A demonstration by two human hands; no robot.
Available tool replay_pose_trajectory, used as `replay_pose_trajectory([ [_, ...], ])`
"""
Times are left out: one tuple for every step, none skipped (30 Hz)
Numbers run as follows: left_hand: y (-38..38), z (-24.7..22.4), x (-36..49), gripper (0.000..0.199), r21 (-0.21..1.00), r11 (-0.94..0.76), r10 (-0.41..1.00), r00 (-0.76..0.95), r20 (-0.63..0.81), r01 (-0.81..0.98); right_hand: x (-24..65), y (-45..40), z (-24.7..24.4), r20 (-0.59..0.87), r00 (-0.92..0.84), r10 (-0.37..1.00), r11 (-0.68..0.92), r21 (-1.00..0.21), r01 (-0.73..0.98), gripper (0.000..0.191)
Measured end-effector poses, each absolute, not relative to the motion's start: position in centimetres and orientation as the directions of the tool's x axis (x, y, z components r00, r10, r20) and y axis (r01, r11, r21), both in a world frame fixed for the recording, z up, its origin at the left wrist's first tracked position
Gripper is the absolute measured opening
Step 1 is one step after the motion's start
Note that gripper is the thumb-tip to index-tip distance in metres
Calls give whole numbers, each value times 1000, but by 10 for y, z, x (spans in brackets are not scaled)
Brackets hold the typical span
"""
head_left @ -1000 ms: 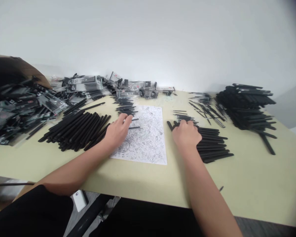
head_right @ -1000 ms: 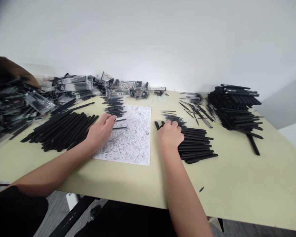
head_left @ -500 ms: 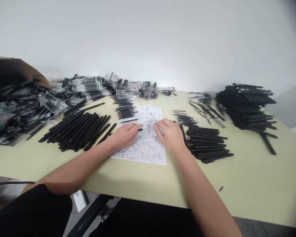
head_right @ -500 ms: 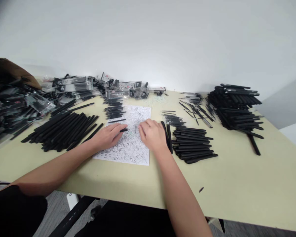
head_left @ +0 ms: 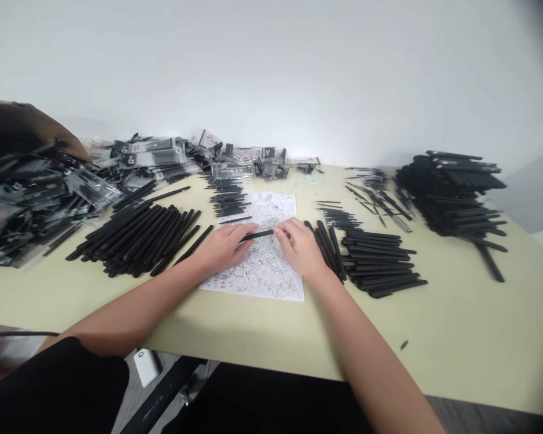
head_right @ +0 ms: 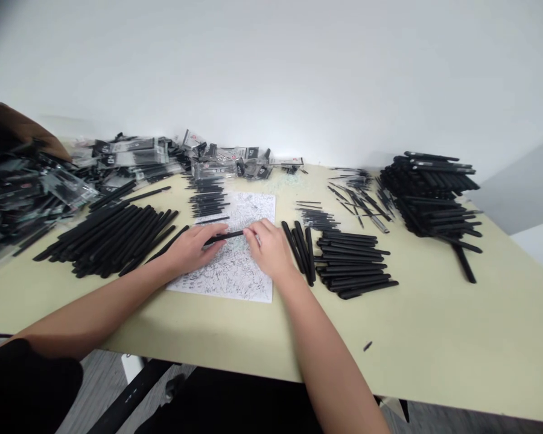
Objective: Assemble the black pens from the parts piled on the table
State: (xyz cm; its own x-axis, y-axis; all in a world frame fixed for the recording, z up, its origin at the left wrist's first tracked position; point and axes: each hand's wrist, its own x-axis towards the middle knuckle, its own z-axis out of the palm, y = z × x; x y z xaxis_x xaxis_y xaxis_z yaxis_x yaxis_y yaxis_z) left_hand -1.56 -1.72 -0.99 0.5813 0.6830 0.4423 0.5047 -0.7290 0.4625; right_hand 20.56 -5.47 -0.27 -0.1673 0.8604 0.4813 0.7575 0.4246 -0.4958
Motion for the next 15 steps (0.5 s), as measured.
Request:
replay_pose_trajectory([
  [-17,-10,-16,32,453,-717,697,561,447,530,209,-54,-2,493,-122,862,405,-522,751,29],
  [-17,-10,-16,33,442,-706,709,543,451,553,211,-53,-3,501,-78,862,385,-546,744,28],
  [-17,-10,-16,34,428,-698,716,530,455,574,214,-53,-3,506,-38,862,366,-567,738,28],
  [-16,-10,-16,34,411,-694,718,521,462,592,216,-52,-4,506,-5,863,347,-585,733,29],
  [-16,-11,-16,33,388,-696,713,518,473,604,217,-51,-5,503,20,864,331,-599,729,30],
  [-16,-12,-16,32,361,-704,701,520,488,611,218,-51,-6,499,41,865,318,-609,726,31],
  [-15,-12,-16,30,329,-717,683,524,508,615,218,-50,-8,495,57,867,305,-618,725,32],
  [-15,-13,-16,29,298,-730,662,530,530,615,218,-49,-9,492,71,868,295,-625,722,33],
  [-14,-14,-16,27,268,-742,642,536,549,614,218,-49,-10,489,81,868,289,-632,719,34],
  [-14,-14,-16,26,242,-753,622,541,565,612,218,-48,-11,488,91,868,285,-640,713,35],
  [-14,-14,-16,25,221,-760,607,546,578,611,218,-48,-12,486,101,868,281,-649,707,35],
  [-14,-13,-16,23,203,-765,595,551,585,611,218,-48,-13,483,107,869,279,-657,701,35],
  [-14,-12,-16,22,189,-769,586,557,588,610,217,-48,-13,479,110,871,277,-664,694,36],
  [-13,-11,-16,20,177,-773,579,563,590,610,217,-48,-14,474,113,873,275,-671,689,36],
  [-13,-11,-16,20,167,-776,571,567,593,608,217,-47,-14,470,116,875,273,-677,683,37],
])
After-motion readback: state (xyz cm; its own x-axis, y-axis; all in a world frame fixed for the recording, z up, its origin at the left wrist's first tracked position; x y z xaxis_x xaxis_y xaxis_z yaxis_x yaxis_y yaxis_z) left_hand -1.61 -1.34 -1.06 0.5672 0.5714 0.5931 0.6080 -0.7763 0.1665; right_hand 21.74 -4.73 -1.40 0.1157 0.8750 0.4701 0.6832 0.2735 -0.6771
